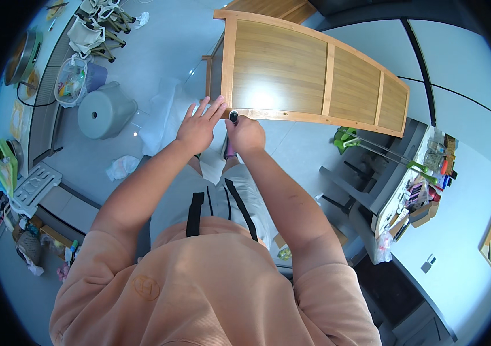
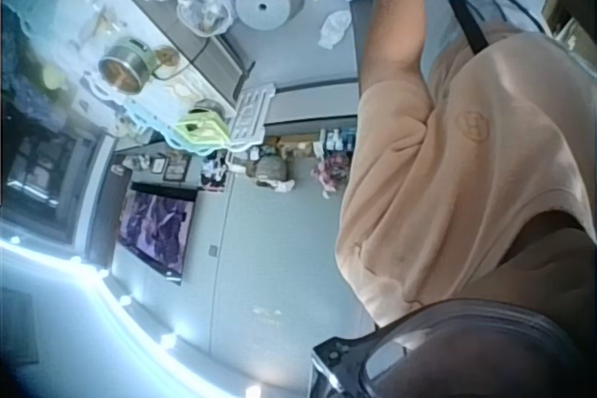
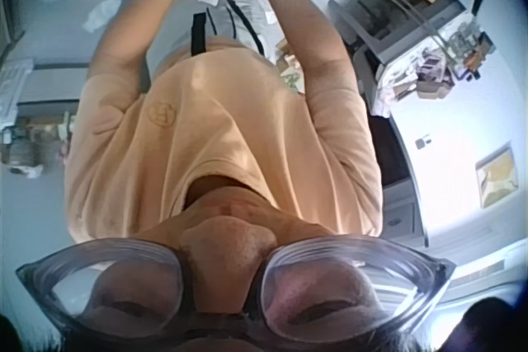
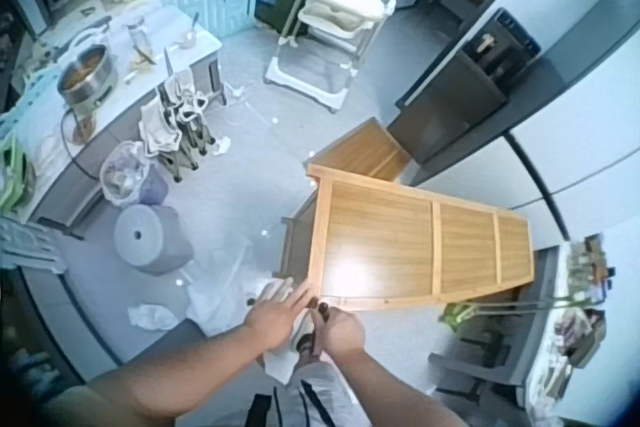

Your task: The person assembles a wooden cabinet by using a pink manual screwdriver to tighten screws into pre-drilled holes along the edges and center of a wooden panel.

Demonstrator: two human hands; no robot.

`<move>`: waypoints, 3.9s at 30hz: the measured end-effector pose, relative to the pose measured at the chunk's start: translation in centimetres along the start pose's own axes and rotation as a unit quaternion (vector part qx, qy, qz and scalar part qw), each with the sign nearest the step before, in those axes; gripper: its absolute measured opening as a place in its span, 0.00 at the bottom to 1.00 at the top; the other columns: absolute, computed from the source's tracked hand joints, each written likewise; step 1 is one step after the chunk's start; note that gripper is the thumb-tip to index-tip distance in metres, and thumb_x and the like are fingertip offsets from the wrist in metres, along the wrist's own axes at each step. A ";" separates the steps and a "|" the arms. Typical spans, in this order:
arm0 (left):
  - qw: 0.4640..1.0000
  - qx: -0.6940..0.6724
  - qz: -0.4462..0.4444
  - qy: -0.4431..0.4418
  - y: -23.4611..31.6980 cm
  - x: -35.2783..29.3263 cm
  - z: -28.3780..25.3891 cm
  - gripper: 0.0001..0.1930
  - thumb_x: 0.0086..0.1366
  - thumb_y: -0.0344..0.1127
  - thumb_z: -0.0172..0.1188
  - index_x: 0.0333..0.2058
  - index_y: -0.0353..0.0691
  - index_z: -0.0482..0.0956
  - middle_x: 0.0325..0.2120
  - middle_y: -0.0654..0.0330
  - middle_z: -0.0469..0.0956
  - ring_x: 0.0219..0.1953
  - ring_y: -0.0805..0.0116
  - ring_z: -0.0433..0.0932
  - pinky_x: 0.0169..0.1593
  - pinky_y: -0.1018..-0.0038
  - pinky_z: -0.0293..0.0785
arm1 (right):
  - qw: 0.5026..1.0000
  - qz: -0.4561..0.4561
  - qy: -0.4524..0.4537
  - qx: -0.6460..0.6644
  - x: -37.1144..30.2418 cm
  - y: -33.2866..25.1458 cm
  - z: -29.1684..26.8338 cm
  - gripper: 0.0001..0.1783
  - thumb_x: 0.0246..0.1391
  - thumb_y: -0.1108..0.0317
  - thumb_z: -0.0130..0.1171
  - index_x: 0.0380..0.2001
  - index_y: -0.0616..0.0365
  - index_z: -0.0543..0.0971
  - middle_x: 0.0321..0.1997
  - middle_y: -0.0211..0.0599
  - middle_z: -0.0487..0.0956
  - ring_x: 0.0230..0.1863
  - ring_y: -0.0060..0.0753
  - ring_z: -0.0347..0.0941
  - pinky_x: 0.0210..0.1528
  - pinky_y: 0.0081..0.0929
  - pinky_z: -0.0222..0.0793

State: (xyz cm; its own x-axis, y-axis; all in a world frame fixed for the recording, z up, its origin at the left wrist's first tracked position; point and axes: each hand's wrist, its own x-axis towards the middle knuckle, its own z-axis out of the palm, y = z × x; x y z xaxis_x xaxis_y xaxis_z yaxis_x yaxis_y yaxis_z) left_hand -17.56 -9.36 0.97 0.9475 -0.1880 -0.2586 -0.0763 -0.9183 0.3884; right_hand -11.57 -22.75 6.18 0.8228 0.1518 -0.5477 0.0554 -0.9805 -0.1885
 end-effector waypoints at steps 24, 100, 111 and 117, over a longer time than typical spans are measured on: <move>1.000 -0.002 0.022 0.012 -0.4 0.0 0.1 0.39 0.54 0.31 0.57 0.65 0.48 0.52 0.67 0.67 0.46 0.67 0.60 0.50 0.66 0.57 0.49 | 0.959 -0.265 -0.061 0.076 -3.4 5.5 -2.3 0.38 0.44 0.77 0.52 0.62 0.47 0.59 0.47 0.49 0.74 0.42 0.49 0.74 0.46 0.40 0.71; 0.960 -0.225 -0.103 0.134 -4.4 -3.3 1.6 0.33 0.56 0.24 0.51 0.62 0.41 0.58 0.62 0.56 0.59 0.65 0.57 0.54 0.65 0.63 0.54 | 0.752 -0.606 -0.018 -0.259 4.0 -5.3 -0.5 0.21 0.50 0.49 0.56 0.33 0.57 0.78 0.35 0.40 0.78 0.33 0.39 0.77 0.31 0.36 0.74; 0.930 -0.271 -0.149 0.199 -1.8 -4.3 0.8 0.25 0.58 0.28 0.55 0.56 0.39 0.66 0.54 0.52 0.68 0.58 0.52 0.66 0.58 0.64 0.64 | 0.998 -0.062 0.008 -0.021 12.9 1.4 -5.9 0.22 0.54 0.50 0.52 0.38 0.58 0.77 0.39 0.47 0.79 0.41 0.48 0.76 0.45 0.40 0.70; 0.958 -0.213 -0.086 0.173 0.4 -1.7 1.1 0.28 0.58 0.39 0.61 0.57 0.43 0.65 0.57 0.59 0.66 0.60 0.58 0.64 0.60 0.63 0.61 | 0.975 -0.164 0.129 -0.075 6.8 5.1 -5.8 0.16 0.53 0.56 0.55 0.39 0.54 0.79 0.39 0.44 0.78 0.41 0.47 0.75 0.45 0.41 0.70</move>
State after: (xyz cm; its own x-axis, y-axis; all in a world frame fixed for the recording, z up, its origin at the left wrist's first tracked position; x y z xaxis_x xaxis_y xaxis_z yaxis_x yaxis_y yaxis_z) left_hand -19.51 -9.85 0.55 0.9866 0.1471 -0.0704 0.1530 -0.6859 0.7114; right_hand -2.42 -27.41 6.18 0.8607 0.4430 -0.2511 0.4059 -0.8946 -0.1870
